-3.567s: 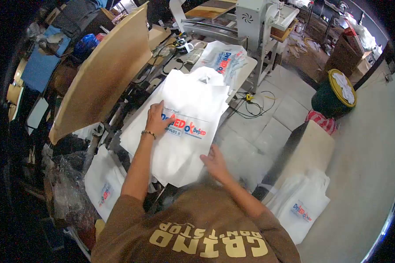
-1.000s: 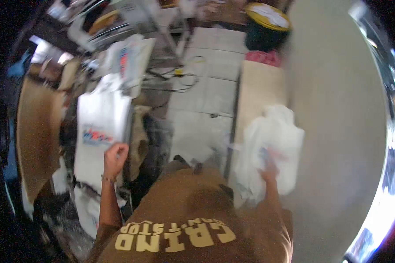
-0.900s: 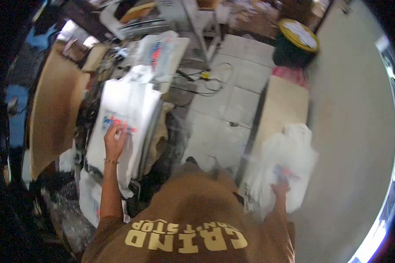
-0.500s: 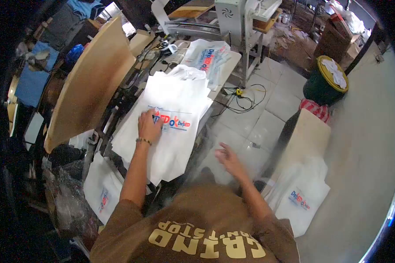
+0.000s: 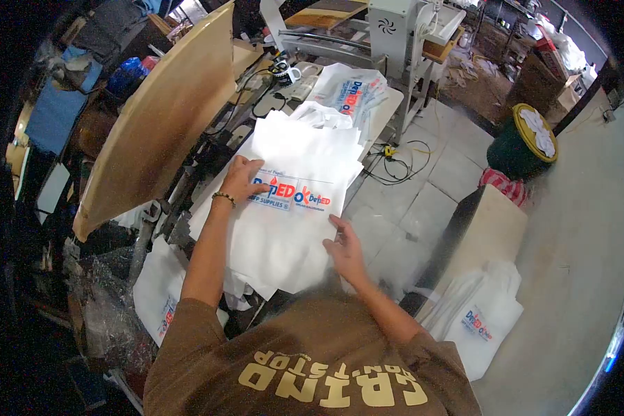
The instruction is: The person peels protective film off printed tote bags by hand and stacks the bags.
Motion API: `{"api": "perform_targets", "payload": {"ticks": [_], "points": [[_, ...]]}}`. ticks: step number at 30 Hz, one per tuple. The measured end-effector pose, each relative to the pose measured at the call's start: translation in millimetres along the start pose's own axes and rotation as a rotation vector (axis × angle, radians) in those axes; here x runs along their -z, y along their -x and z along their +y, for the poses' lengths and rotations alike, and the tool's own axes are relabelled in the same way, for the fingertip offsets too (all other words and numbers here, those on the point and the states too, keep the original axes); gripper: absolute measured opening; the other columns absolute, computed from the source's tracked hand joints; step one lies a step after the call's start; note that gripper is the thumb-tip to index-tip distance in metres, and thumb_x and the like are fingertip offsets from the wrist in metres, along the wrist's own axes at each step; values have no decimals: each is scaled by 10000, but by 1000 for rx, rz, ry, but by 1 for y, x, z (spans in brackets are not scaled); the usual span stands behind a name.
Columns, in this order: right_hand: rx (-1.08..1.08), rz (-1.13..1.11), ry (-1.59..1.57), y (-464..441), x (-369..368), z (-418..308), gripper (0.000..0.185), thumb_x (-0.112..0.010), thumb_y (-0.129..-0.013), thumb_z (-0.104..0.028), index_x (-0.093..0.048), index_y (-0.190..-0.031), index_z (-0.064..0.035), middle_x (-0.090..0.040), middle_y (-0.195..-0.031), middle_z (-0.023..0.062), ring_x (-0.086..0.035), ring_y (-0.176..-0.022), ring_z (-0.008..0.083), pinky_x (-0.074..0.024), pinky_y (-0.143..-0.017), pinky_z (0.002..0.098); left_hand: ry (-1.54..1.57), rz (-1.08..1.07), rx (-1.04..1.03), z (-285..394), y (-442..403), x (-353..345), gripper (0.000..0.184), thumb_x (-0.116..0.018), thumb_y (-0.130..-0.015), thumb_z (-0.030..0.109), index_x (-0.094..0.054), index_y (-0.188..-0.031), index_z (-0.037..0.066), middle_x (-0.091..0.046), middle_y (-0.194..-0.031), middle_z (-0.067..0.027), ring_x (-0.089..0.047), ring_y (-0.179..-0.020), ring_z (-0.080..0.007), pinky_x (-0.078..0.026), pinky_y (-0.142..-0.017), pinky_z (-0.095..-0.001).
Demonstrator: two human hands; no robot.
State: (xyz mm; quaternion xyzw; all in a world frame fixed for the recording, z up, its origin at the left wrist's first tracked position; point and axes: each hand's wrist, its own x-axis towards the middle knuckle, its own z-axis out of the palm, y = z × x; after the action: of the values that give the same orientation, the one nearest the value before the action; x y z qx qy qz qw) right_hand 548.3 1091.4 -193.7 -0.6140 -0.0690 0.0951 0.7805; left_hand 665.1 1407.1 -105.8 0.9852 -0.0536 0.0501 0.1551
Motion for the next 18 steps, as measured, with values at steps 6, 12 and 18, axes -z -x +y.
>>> {"api": "perform_targets", "payload": {"ticks": [6, 12, 18], "points": [[-53, 27, -139, 6, -1, -7, 581, -656, -849, 43, -471, -1398, 0, -511, -1201, 28, -456, -786, 56, -442, -734, 214, 24, -183, 55, -6, -12, 5, 693, -900, -602, 315, -641, -1214, 120, -527, -1100, -138, -504, -1109, -335, -441, -976, -397], [-27, 58, -71, 5, 3, 3, 587, -663, -845, 44, -476, -1398, -9, -527, -1192, 27, -463, -774, 50, -455, -725, 217, 2, -169, -82, -12, -12, 0, 651, -913, -558, 332, -668, -1115, 101, -523, -1108, -118, -495, -1094, -321, -439, -971, -385], [-13, 69, -71, 5, 4, -1, 582, -665, -840, 51, -482, -1389, -1, -535, -1078, -3, -437, -752, 45, -431, -694, 210, -34, -215, -112, 0, -17, 9, 569, -898, -576, 308, -667, -1050, 93, -525, -1130, -120, -491, -1094, -326, -424, -987, -391]]}}
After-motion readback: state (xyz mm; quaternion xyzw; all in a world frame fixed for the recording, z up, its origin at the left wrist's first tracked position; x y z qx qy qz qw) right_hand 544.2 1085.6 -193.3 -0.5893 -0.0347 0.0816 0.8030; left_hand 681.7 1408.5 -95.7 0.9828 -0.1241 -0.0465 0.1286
